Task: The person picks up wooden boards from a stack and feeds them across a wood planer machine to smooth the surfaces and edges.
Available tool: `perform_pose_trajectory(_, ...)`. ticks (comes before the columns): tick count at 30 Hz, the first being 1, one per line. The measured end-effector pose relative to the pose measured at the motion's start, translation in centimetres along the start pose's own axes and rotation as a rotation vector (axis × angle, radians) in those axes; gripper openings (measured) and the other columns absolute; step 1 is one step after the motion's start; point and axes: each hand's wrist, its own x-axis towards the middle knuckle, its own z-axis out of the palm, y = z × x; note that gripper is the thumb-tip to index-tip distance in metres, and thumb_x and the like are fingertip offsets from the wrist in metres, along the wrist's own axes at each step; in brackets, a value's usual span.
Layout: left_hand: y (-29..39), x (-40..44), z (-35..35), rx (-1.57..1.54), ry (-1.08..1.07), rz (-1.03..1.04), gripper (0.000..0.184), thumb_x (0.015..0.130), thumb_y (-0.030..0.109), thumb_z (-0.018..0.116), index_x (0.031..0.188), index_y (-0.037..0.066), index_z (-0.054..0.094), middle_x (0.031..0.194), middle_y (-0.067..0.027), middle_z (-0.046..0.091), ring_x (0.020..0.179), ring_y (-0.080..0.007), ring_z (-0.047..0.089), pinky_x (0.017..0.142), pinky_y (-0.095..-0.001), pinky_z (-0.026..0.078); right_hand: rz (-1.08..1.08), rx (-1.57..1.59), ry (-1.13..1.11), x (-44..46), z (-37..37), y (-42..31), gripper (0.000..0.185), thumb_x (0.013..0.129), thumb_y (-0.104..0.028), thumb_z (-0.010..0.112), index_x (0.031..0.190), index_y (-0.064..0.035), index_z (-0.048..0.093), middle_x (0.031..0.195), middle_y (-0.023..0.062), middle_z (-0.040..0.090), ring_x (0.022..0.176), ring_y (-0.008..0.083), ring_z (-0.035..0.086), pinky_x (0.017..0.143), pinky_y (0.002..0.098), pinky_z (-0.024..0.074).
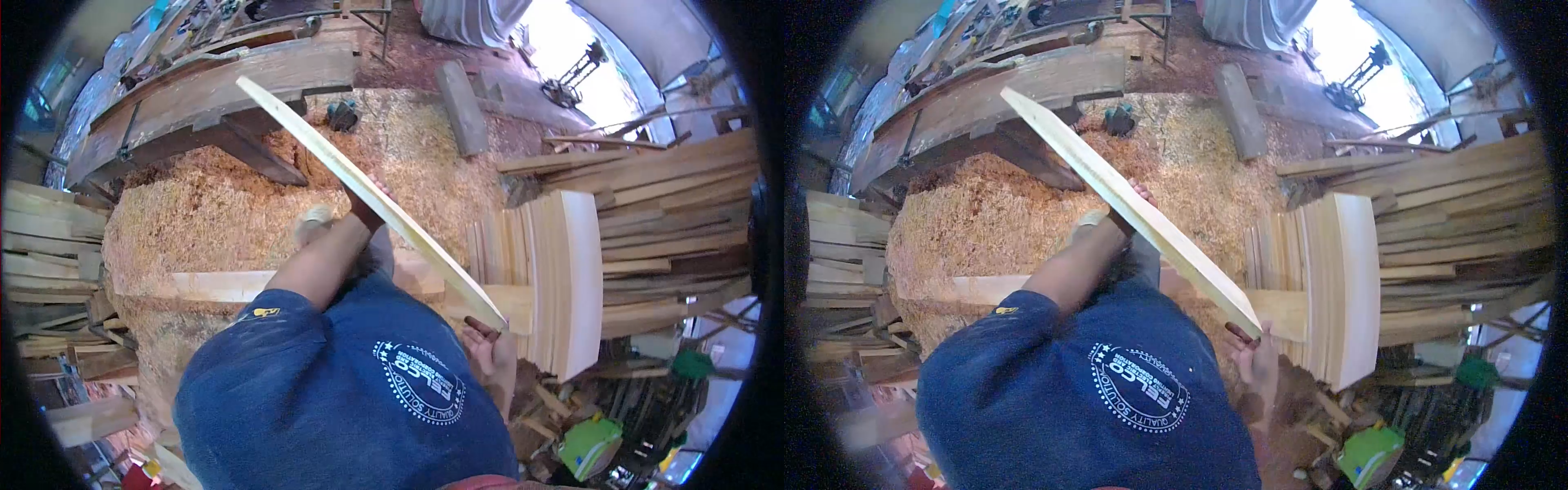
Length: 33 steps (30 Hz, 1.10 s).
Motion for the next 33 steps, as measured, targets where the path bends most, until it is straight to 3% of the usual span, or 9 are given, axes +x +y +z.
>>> perform_pose_trajectory(5,4.6,7.4,0.3,0.062,-0.034,0.122,0.030,0.098,0.044,0.058,0.090,0.018,0.071,0.083,-0.0036,0.072,0.089,-0.0229,0.071,0.093,-0.0478,0.055,-0.013,0.312,-0.474,9.0,11.5,-5.7,0.061,0.107,-0.054,0.046,0.140,-0.0040,0.056,0.121,0.0201,0.068,0.101,0.0287,0.071,0.089,0.0461,0.0594)
perform_pose_trajectory(8,10.0,13.4,0.3,0.050,0.366,0.273,0.043,0.093,0.062,0.057,0.092,0.021,0.070,0.069,0.0003,0.063,0.069,-0.0240,0.065,0.076,-0.0489,0.057,-0.200,0.324,-0.193,19.7,13.0,-8.2,0.051,0.104,-0.038,0.056,0.138,-0.0002,0.056,0.123,0.0178,0.069,0.109,0.0291,0.070,0.095,0.0470,0.0588)
perform_pose_trajectory(11,16.4,17.5,-2.4,-0.065,0.229,0.174,0.028,0.104,0.043,0.055,0.117,0.021,0.067,0.105,-0.0093,0.070,0.098,-0.0284,0.066,0.090,-0.0515,0.055,-0.097,0.060,-0.119,22.5,23.6,-11.7,0.049,0.095,-0.021,0.060,0.135,0.0066,0.055,0.126,0.0174,0.069,0.111,0.0268,0.070,0.092,0.0384,0.0598)
perform_pose_trajectory(16,22.7,17.9,4.8,0.378,0.451,0.019,0.049,0.104,0.051,0.051,0.134,0.014,0.060,0.116,-0.0102,0.066,0.106,-0.0258,0.063,0.096,-0.0508,0.053,-0.230,-0.484,-0.126,28.8,35.8,-16.6,0.043,0.095,-0.016,0.055,0.131,0.0070,0.058,0.117,0.0142,0.069,0.102,0.0206,0.069,0.086,0.0353,0.0571)
perform_pose_trajectory(18,24.1,15.7,8.4,0.169,0.532,-0.002,0.055,0.103,0.056,0.050,0.140,0.015,0.056,0.129,-0.0109,0.063,0.116,-0.0238,0.061,0.100,-0.0463,0.052,-0.286,-0.727,-0.216,29.8,41.3,-18.6,0.040,0.095,-0.015,0.054,0.128,0.0079,0.059,0.112,0.0121,0.070,0.097,0.0180,0.069,0.082,0.0331,0.0555)
perform_pose_trajectory(21,27.1,11.8,4.7,-0.151,0.744,0.300,0.074,0.096,0.072,0.048,0.134,0.010,0.058,0.115,-0.0102,0.067,0.109,-0.0285,0.063,0.099,-0.0460,0.049,-0.398,-0.902,-0.251,32.1,46.4,-20.5,0.041,0.093,-0.013,0.062,0.129,0.0072,0.060,0.103,0.0070,0.070,0.086,0.0123,0.065,0.077,0.0275,0.0514)
perform_pose_trajectory(24,33.3,11.2,6.8,0.062,0.850,0.419,0.080,0.092,0.078,0.050,0.137,0.012,0.056,0.124,-0.0111,0.064,0.116,-0.0308,0.059,0.102,-0.0464,0.045,-0.512,-1.120,-0.316,34.1,50.1,-23.3,0.045,0.091,-0.010,0.069,0.133,0.0036,0.058,0.100,0.0055,0.069,0.086,0.0104,0.064,0.071,0.0247,0.0499)
perform_pose_trajectory(27,38.2,13.5,11.3,0.236,0.884,0.432,0.072,0.097,0.072,0.050,0.143,0.016,0.051,0.139,-0.0083,0.057,0.122,-0.0261,0.055,0.101,-0.0469,0.045,-0.517,-1.236,-0.467,34.8,55.8,-25.3,0.047,0.089,-0.008,0.074,0.132,0.0030,0.057,0.101,0.0077,0.070,0.092,0.0160,0.069,0.075,0.0265,0.0547)
perform_pose_trajectory(33,43.1,19.1,9.3,0.179,0.841,0.696,0.073,0.099,0.071,0.048,0.143,0.013,0.049,0.132,-0.0123,0.060,0.123,-0.0307,0.059,0.104,-0.0567,0.047,-0.757,-1.618,-0.725,40.3,63.6,-24.1,0.030,0.085,-0.008,0.078,0.111,0.0010,0.068,0.089,0.0127,0.074,0.083,0.0213,0.074,0.072,0.0328,0.0579)
